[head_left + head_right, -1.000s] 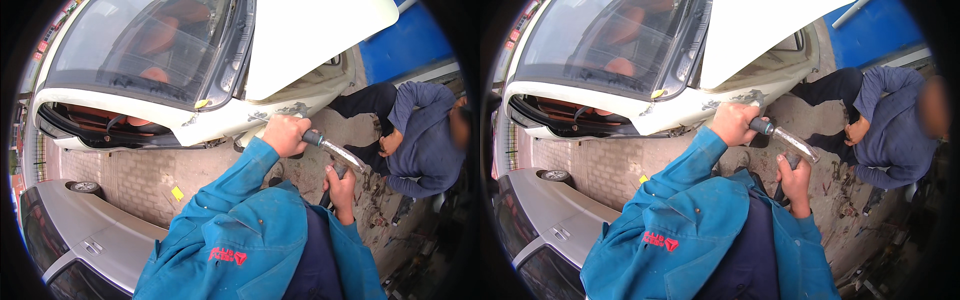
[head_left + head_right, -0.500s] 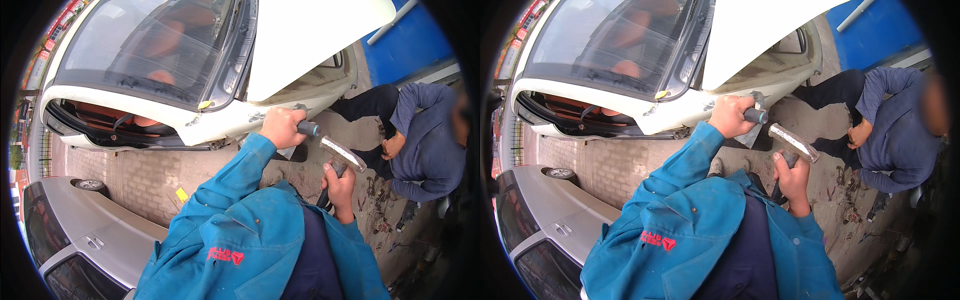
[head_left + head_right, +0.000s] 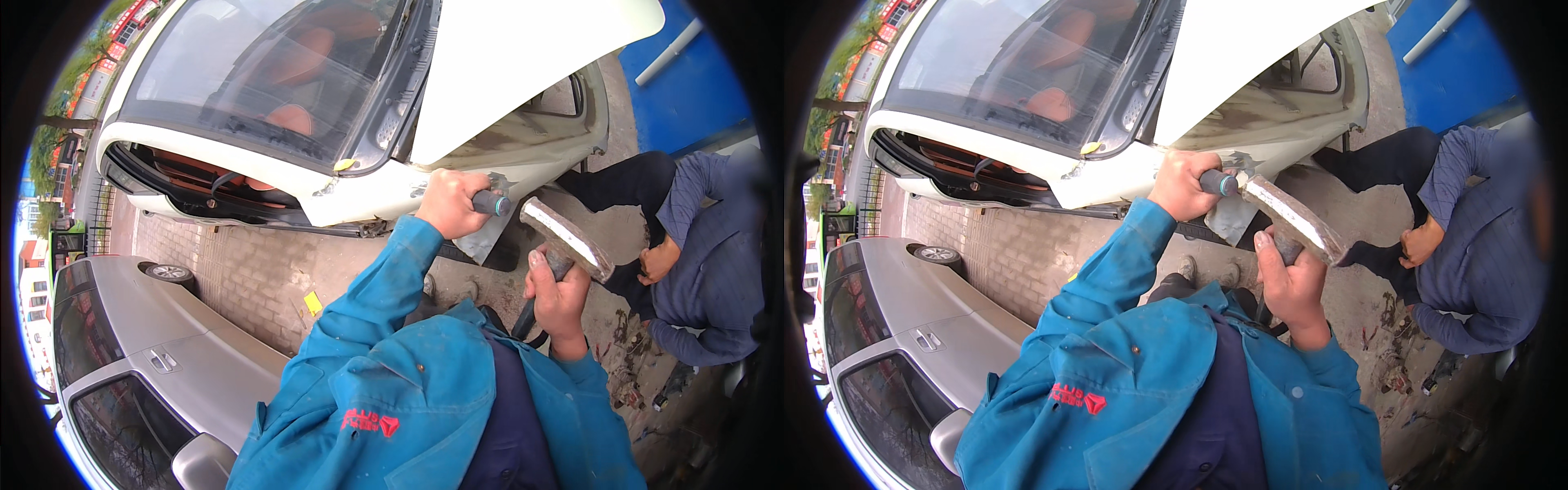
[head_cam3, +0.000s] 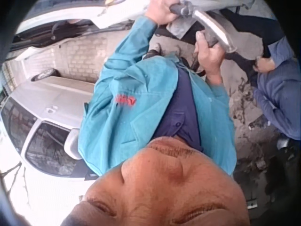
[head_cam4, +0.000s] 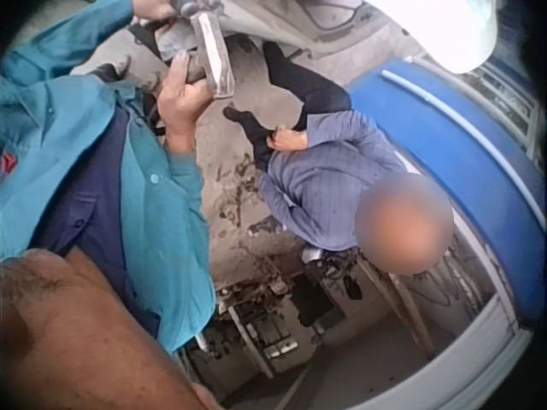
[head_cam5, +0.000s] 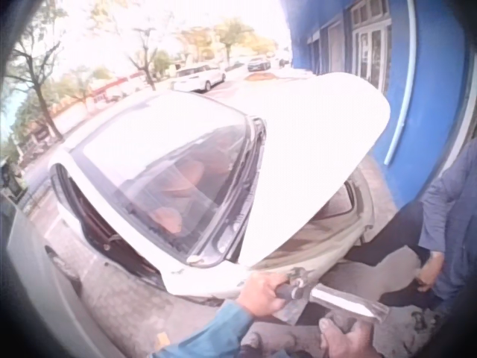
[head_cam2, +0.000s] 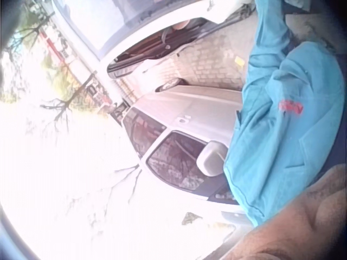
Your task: The person uses a hammer and a metal punch to repeatedly tap and reshape a damaged area on the front fender of a white car. The person occasionally repositions the tools and briefly opens the car's hood while continuing to work on the same panel.
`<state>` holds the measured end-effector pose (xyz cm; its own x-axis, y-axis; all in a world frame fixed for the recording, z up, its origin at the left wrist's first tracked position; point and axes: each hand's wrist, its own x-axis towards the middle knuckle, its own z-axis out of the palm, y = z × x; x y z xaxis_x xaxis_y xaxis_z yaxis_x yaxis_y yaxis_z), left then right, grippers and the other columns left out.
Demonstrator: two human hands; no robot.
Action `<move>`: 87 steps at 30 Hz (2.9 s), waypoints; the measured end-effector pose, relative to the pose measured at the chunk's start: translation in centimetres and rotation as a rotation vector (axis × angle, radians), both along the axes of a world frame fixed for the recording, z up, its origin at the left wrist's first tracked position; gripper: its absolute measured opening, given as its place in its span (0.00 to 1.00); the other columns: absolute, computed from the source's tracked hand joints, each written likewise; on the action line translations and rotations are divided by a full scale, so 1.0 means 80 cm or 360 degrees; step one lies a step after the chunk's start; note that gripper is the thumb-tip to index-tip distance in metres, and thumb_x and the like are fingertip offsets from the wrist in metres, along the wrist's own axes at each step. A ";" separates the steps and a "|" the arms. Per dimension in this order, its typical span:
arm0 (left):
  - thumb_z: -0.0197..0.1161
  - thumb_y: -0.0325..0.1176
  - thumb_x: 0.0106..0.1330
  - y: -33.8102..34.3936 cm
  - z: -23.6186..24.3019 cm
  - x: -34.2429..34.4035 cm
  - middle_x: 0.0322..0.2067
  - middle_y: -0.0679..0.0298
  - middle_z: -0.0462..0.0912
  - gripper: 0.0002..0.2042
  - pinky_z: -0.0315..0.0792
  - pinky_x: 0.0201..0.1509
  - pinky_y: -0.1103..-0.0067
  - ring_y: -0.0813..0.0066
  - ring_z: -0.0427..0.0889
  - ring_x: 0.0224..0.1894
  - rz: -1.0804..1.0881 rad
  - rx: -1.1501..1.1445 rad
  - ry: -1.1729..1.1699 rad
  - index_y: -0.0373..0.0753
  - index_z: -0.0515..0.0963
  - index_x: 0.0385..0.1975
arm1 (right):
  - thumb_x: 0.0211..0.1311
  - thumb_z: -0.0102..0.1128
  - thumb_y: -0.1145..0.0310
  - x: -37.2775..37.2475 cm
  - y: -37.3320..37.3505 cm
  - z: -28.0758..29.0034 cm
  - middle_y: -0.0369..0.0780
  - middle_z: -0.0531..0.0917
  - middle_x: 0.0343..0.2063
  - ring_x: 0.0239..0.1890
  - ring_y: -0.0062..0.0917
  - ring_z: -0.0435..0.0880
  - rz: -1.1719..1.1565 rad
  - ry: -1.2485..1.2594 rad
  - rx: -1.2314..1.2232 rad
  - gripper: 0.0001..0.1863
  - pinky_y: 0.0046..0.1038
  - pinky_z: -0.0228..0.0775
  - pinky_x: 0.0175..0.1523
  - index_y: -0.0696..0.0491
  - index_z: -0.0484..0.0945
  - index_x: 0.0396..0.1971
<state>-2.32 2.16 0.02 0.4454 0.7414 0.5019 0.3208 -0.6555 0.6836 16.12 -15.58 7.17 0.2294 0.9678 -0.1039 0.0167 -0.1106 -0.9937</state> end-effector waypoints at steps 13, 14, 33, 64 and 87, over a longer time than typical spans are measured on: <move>0.76 0.36 0.63 0.001 -0.003 -0.023 0.19 0.54 0.82 0.14 0.77 0.29 0.57 0.47 0.85 0.24 0.0011 0.0063 0.0150 0.42 0.79 0.20 | 0.76 0.69 0.73 -0.003 0.006 -0.013 0.39 0.88 0.33 0.32 0.23 0.86 0.0080 -0.0504 0.0260 0.07 0.32 0.78 0.38 0.63 0.86 0.43; 0.76 0.36 0.63 -0.002 -0.003 -0.023 0.19 0.55 0.83 0.13 0.77 0.29 0.57 0.47 0.85 0.24 0.0032 0.0069 0.0145 0.42 0.79 0.20 | 0.76 0.68 0.73 -0.002 0.000 -0.013 0.39 0.88 0.33 0.31 0.21 0.86 0.0051 -0.0362 0.0337 0.07 0.31 0.77 0.37 0.62 0.86 0.43; 0.76 0.36 0.59 0.003 -0.009 -0.004 0.20 0.57 0.84 0.10 0.76 0.28 0.59 0.49 0.86 0.25 -0.0019 0.0037 0.0061 0.43 0.80 0.23 | 0.80 0.65 0.75 -0.016 -0.005 -0.016 0.35 0.82 0.27 0.25 0.14 0.79 -0.0131 0.0019 0.0139 0.06 0.22 0.73 0.32 0.62 0.80 0.46; 0.75 0.32 0.57 -0.010 -0.001 -0.008 0.20 0.59 0.84 0.06 0.78 0.28 0.60 0.53 0.87 0.25 0.0023 0.0106 -0.0019 0.44 0.82 0.26 | 0.78 0.67 0.73 -0.005 -0.009 -0.007 0.33 0.82 0.22 0.21 0.14 0.79 -0.0120 -0.0142 -0.0012 0.06 0.22 0.71 0.29 0.61 0.82 0.42; 0.79 0.35 0.67 0.012 0.013 -0.037 0.18 0.54 0.79 0.16 0.72 0.27 0.63 0.52 0.81 0.21 0.0041 -0.0142 -0.0272 0.37 0.79 0.22 | 0.74 0.72 0.69 -0.033 0.031 0.002 0.40 0.86 0.34 0.36 0.26 0.86 0.0309 -0.1048 0.0226 0.09 0.36 0.78 0.43 0.59 0.86 0.45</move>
<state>-5.27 3.12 1.09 0.3394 0.7964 0.5005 0.2111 -0.5830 0.7846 13.44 -13.13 7.35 0.0230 0.9915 0.1278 0.6265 0.0853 -0.7748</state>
